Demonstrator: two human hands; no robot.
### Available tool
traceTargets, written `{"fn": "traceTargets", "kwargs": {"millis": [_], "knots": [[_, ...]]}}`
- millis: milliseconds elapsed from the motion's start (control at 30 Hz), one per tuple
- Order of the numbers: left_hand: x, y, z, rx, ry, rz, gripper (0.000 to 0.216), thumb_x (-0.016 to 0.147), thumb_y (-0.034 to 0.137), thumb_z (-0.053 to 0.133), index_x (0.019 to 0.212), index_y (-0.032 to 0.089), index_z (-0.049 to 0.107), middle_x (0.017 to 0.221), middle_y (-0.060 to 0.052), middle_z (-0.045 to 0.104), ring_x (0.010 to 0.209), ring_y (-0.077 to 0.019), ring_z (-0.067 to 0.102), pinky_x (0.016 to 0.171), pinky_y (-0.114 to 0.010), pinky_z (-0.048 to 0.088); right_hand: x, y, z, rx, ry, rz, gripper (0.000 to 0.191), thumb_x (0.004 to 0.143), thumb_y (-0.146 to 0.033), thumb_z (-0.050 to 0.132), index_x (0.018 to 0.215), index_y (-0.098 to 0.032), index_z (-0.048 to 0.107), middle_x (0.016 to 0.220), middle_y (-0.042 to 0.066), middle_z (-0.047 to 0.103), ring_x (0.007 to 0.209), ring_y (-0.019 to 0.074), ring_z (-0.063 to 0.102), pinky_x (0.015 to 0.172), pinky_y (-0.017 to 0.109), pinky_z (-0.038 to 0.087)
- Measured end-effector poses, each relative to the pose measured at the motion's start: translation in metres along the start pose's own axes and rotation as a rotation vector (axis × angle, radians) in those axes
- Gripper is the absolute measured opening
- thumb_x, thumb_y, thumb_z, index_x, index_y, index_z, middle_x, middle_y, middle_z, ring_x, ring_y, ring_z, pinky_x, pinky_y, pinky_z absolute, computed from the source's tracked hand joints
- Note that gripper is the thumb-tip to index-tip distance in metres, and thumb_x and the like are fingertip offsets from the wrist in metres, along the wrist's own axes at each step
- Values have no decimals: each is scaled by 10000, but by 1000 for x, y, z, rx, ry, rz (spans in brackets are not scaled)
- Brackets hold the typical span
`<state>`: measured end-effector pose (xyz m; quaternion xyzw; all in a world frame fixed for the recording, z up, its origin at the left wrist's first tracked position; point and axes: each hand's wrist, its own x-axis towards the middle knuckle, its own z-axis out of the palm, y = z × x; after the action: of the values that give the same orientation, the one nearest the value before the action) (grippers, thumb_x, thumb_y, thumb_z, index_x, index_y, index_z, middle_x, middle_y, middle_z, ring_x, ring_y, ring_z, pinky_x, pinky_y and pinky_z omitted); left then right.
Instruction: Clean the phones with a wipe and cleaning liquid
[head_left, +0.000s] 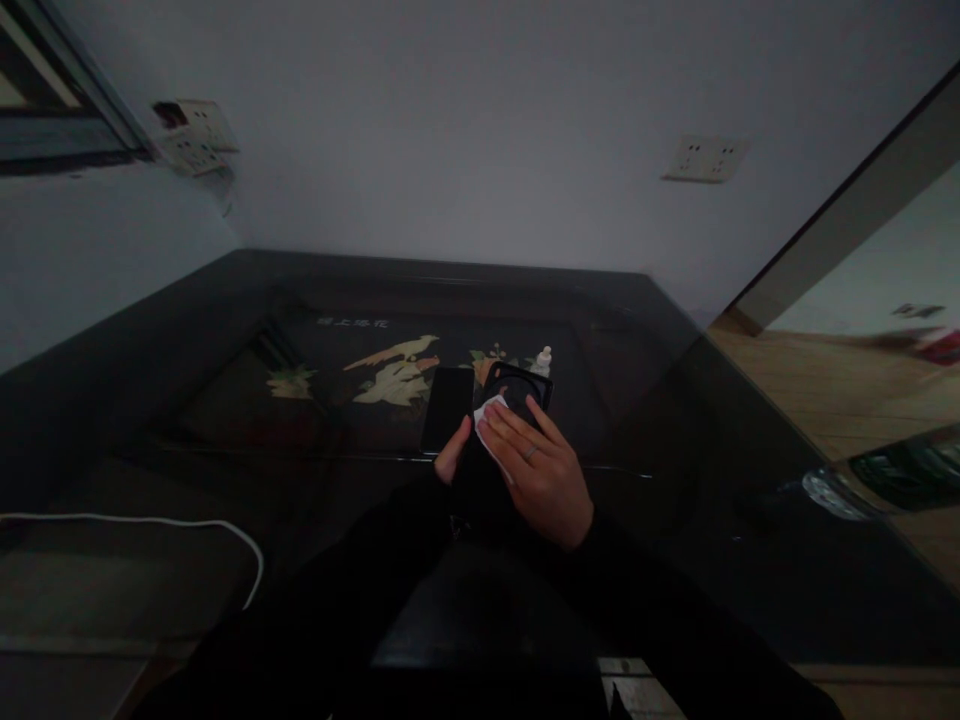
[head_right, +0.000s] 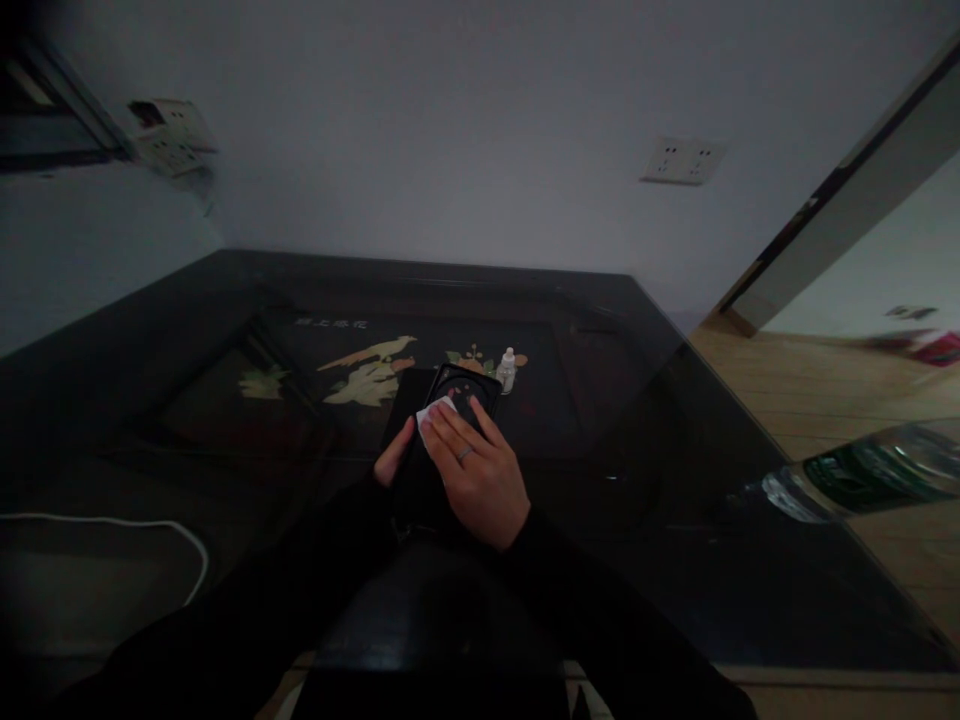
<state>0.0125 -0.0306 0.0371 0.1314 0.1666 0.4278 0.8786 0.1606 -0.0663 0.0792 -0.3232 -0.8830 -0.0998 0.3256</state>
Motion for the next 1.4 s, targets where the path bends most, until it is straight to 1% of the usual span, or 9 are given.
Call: {"fn": "traceTargets", "kwargs": {"millis": [133, 233, 367, 467, 567, 733, 933, 1133, 1400], "knots": [[-6, 0, 3, 5, 74, -101, 641, 843, 484, 323, 1344, 85, 348, 1010, -134, 646, 921, -243, 602, 768, -350, 477, -15, -10, 3, 89, -127, -186, 352, 893, -103, 357, 1215, -151, 489, 1248, 40, 540, 1251, 159, 388, 1116, 508, 76], [-4, -2, 8, -8, 89, -76, 709, 846, 515, 269, 1331, 3, 329, 1002, -178, 631, 918, -250, 603, 752, -364, 475, -13, 1, -2, 104, -167, -258, 347, 907, -115, 339, 1218, -173, 480, 1246, 29, 542, 1240, 145, 403, 1105, 522, 2], [2, 2, 12, -42, 115, 10, 591, 904, 370, 103, 1357, 31, 276, 995, -133, 631, 868, -153, 603, 724, -301, 461, -2, 19, -6, 18, -141, -163, 369, 900, -109, 343, 1251, -156, 449, 1296, 70, 494, 1254, 176, 384, 1093, 544, 35], [0, 2, 11, 5, 143, -62, 599, 861, 463, 279, 1327, 97, 373, 982, -121, 655, 841, -192, 616, 738, -312, 469, -6, 10, -3, 60, -172, -224, 359, 898, -107, 346, 1237, -133, 461, 1279, 62, 513, 1258, 158, 375, 1107, 503, 74], [-2, -2, 8, 45, 127, -191, 719, 813, 544, 346, 1311, 26, 371, 1026, -161, 637, 914, -241, 619, 801, -341, 457, -13, -1, 0, 107, -206, -296, 341, 903, -121, 356, 1222, -133, 475, 1262, 50, 529, 1251, 143, 384, 1112, 487, 63], [4, -6, 5, 0, 126, 0, 579, 867, 460, 282, 1346, 142, 347, 1087, -98, 631, 994, -205, 591, 844, -321, 443, -6, 14, -6, 48, -165, -179, 361, 896, -95, 348, 1233, -155, 466, 1255, 63, 534, 1230, 155, 417, 1096, 530, 38], [2, -1, 0, 38, 86, -56, 644, 857, 512, 299, 1257, 28, 439, 1054, -176, 625, 995, -287, 571, 864, -425, 417, -16, 3, -2, 91, -193, -269, 324, 901, -118, 365, 1196, -118, 498, 1274, 54, 516, 1257, 155, 376, 1116, 470, 59], [7, 0, 0, 29, 57, 7, 411, 846, 413, 455, 1166, 158, 495, 1152, -93, 548, 1001, -200, 549, 862, -415, 438, -17, 21, -3, -13, -119, -74, 350, 899, -89, 341, 1211, -150, 487, 1241, 71, 544, 1195, 166, 460, 1094, 532, -5], [6, 2, -9, 23, -39, 51, 726, 826, 572, 288, 1319, 44, 361, 1104, -167, 614, 924, -259, 614, 834, -387, 431, -37, -23, 10, 33, -123, 27, 362, 896, -89, 332, 1221, -113, 489, 1252, 88, 534, 1233, 181, 414, 1108, 473, 156]]}}
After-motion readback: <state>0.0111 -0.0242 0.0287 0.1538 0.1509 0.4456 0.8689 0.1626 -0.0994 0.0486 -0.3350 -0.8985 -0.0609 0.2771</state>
